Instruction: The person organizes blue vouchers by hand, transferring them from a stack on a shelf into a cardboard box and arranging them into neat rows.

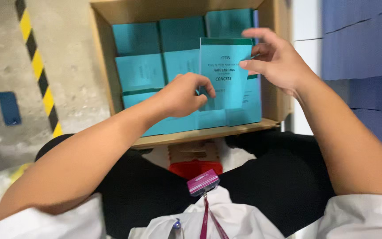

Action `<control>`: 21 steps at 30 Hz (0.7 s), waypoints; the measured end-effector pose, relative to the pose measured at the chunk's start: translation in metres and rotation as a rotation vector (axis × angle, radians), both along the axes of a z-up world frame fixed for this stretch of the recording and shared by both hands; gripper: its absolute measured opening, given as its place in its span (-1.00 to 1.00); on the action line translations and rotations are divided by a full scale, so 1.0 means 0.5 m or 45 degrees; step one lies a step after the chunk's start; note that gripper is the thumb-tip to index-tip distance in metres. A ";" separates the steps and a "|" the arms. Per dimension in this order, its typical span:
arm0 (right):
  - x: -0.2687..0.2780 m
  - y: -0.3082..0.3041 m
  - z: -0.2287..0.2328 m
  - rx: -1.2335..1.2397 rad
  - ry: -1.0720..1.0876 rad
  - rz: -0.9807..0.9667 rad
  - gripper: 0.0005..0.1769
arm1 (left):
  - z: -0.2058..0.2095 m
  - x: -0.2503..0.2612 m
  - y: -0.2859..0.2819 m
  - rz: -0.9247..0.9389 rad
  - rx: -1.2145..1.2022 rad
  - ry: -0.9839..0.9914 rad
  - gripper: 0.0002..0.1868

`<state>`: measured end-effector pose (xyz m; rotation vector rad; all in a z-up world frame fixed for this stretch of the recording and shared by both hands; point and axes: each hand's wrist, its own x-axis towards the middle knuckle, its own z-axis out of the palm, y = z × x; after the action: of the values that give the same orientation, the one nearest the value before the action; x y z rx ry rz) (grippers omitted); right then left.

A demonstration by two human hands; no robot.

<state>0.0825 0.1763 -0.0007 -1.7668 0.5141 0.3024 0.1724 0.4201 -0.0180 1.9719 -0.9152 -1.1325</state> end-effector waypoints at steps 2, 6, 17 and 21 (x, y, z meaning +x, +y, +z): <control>0.023 0.027 -0.024 -0.043 0.049 0.057 -0.36 | -0.050 -0.006 0.024 0.002 0.004 0.010 -0.75; 0.046 0.057 -0.084 -0.247 0.190 0.190 -0.44 | -0.154 -0.012 0.027 0.005 0.144 0.073 -0.71; 0.014 0.060 -0.220 -0.605 0.072 0.494 -0.66 | -0.356 -0.083 0.037 -0.035 0.385 0.252 -0.70; 0.004 0.048 -0.245 -0.785 -0.056 0.671 -0.63 | -0.325 -0.091 0.037 -0.074 0.374 0.188 -0.75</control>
<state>0.0846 0.2001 -0.1230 -2.4997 0.0923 0.5058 0.1268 0.4386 -0.1806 2.0668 -0.7672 -1.4957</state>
